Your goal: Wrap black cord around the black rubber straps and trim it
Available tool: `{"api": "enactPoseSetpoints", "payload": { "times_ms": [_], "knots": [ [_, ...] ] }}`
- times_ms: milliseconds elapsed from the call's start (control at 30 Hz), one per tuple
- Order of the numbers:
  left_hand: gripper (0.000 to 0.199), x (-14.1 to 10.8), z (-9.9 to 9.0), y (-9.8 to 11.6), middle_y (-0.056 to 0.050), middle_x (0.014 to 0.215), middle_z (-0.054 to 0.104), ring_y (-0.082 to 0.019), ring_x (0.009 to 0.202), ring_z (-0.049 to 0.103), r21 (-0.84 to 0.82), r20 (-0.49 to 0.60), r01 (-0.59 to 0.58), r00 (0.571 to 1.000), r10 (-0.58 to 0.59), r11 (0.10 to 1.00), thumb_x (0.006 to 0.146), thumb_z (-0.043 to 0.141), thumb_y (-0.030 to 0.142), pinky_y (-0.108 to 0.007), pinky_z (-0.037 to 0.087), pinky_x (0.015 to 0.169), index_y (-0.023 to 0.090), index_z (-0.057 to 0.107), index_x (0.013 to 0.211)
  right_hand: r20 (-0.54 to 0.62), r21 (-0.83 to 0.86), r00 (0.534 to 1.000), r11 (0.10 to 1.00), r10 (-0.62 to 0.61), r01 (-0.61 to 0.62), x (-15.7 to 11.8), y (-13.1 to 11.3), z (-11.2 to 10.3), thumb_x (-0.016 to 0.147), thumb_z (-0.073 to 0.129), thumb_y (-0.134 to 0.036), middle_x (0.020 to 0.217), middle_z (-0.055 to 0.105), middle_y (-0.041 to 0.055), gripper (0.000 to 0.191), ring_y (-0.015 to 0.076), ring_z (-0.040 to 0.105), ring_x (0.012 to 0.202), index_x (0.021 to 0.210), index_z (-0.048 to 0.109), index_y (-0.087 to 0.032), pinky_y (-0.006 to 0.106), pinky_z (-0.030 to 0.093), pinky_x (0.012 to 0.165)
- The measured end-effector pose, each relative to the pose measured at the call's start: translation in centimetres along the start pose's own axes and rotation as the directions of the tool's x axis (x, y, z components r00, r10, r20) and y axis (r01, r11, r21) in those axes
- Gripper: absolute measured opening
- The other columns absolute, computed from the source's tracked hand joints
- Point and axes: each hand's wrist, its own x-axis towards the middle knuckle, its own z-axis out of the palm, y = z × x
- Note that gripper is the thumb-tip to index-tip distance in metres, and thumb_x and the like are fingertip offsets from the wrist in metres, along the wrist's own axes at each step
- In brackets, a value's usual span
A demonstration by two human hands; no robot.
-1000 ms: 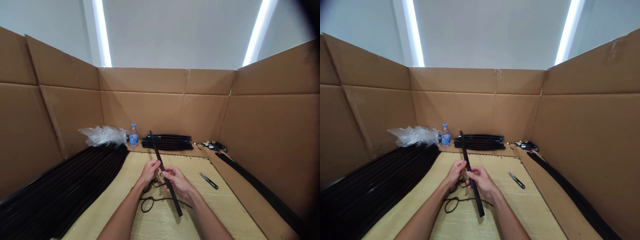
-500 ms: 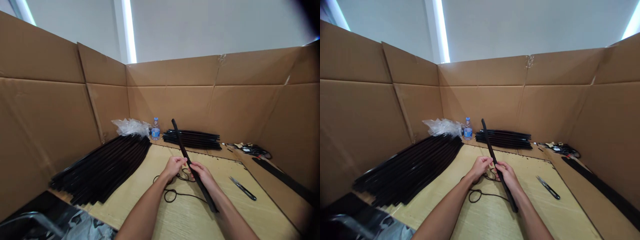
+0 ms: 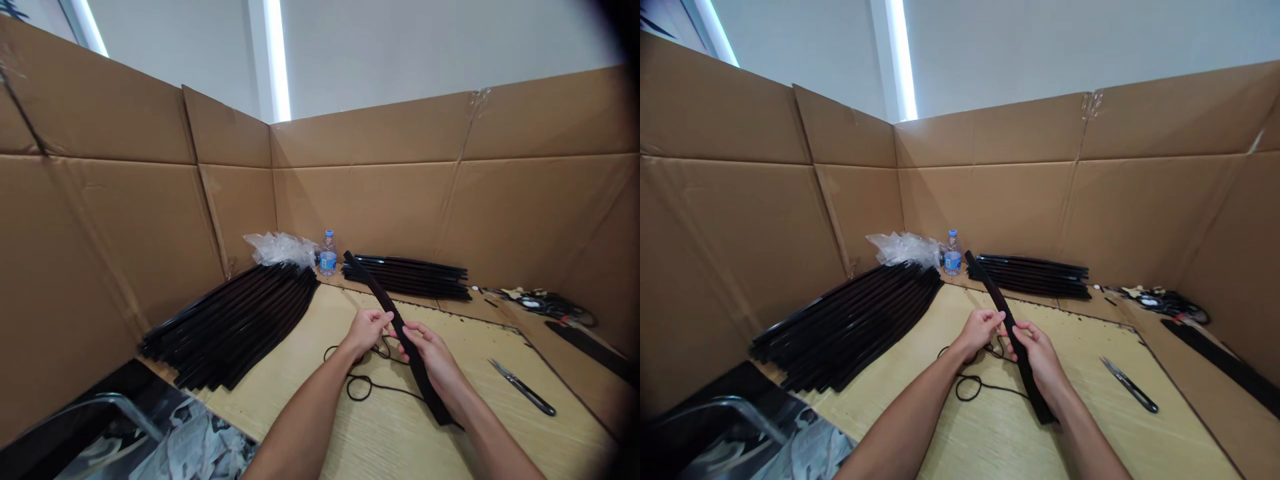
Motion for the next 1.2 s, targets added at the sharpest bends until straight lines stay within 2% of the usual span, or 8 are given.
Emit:
{"api": "enactPoseSetpoints", "payload": {
  "times_ms": [133,300,467,533,667,900,1033,1200],
  "knots": [
    [0.059,0.1,-0.2,-0.2,0.006,0.046,0.037,-0.005,0.042,0.027,-0.044,0.06,0.035,0.998,-0.032,0.998,0.064,0.064,0.07,-0.021,0.019,0.044,0.011,0.058,0.065,0.061,-0.077,0.997,0.996,0.052,-0.048,-0.3,0.0,-0.3,0.055,0.083,-0.04,0.072,0.059,0.0,0.063,0.001,0.047,0.055,0.105,0.056,-0.012,0.012,0.041,0.049],
    [0.055,-0.2,-0.5,0.1,0.007,0.048,0.037,-0.004,0.042,0.026,-0.086,0.141,0.027,0.99,-0.015,0.996,0.066,0.065,0.066,-0.022,0.017,0.043,0.012,0.057,0.065,0.136,-0.166,0.989,0.986,0.056,-0.033,-1.2,-0.5,-0.2,0.055,0.083,-0.038,0.088,0.061,0.0027,0.055,0.0062,0.057,0.066,0.095,0.052,-0.015,0.016,0.048,0.05],
    [0.05,-0.3,-0.5,0.4,0.007,0.046,0.036,-0.005,0.041,0.026,-0.099,0.142,0.01,0.99,0.004,0.995,0.07,0.065,0.062,-0.022,0.016,0.043,0.014,0.053,0.064,0.099,-0.298,0.995,0.955,0.033,-0.002,-1.2,-0.8,-0.3,0.054,0.082,-0.045,0.067,0.06,-0.0013,0.063,0.0041,0.047,0.043,0.092,0.04,-0.017,0.015,0.037,0.04],
    [0.05,-0.2,-0.7,0.3,0.007,0.046,0.036,-0.005,0.041,0.026,-0.088,0.109,0.004,0.994,0.005,0.996,0.069,0.064,0.062,-0.022,0.016,0.043,0.014,0.052,0.063,0.096,-0.276,0.995,0.961,0.015,0.012,-1.1,-1.1,-0.3,0.056,0.08,-0.048,0.068,0.062,0.0002,0.064,0.0044,0.049,0.045,0.097,0.04,-0.018,0.015,0.038,0.042],
    [0.049,0.1,-1.1,0.0,0.008,0.044,0.034,-0.005,0.038,0.024,-0.107,0.052,0.016,0.999,-0.011,0.994,0.07,0.064,0.062,-0.022,0.014,0.042,0.015,0.052,0.064,0.129,-0.092,0.991,0.995,0.043,-0.031,-1.2,-1.4,-0.4,0.062,0.077,-0.047,0.095,0.067,0.0052,0.063,0.0045,0.055,0.059,0.111,0.046,-0.022,0.017,0.046,0.054],
    [0.052,0.0,-0.4,-0.3,0.008,0.044,0.034,-0.005,0.04,0.023,-0.12,0.094,0.021,0.996,-0.009,0.993,0.069,0.065,0.063,-0.023,0.013,0.042,0.012,0.057,0.068,0.07,0.002,0.992,0.995,0.101,-0.102,-0.8,-0.3,-0.4,0.056,0.083,-0.033,0.067,0.057,-0.0022,0.059,0.0036,0.051,0.052,0.105,0.055,-0.018,0.014,0.044,0.048],
    [0.052,0.2,-0.4,-0.7,0.005,0.05,0.041,-0.004,0.044,0.028,-0.119,0.07,-0.006,0.997,0.014,0.993,0.068,0.067,0.062,-0.022,0.019,0.045,0.011,0.058,0.065,0.038,-0.029,0.995,0.996,0.091,-0.09,-1.0,-0.4,0.0,0.048,0.087,-0.032,0.078,0.063,-0.0001,0.067,0.0059,0.057,0.059,0.103,0.052,-0.018,0.014,0.047,0.049],
    [0.051,0.3,-0.5,-0.9,0.001,0.054,0.05,-0.006,0.045,0.031,-0.117,0.054,-0.003,0.999,0.009,0.993,0.068,0.066,0.062,-0.023,0.021,0.047,0.011,0.06,0.066,-0.003,-0.017,0.999,0.998,0.053,-0.053,-0.7,-0.4,0.0,0.052,0.082,-0.046,0.078,0.064,0.0002,0.063,0.0042,0.049,0.048,0.098,0.049,-0.02,0.015,0.036,0.039]
  ]
}}
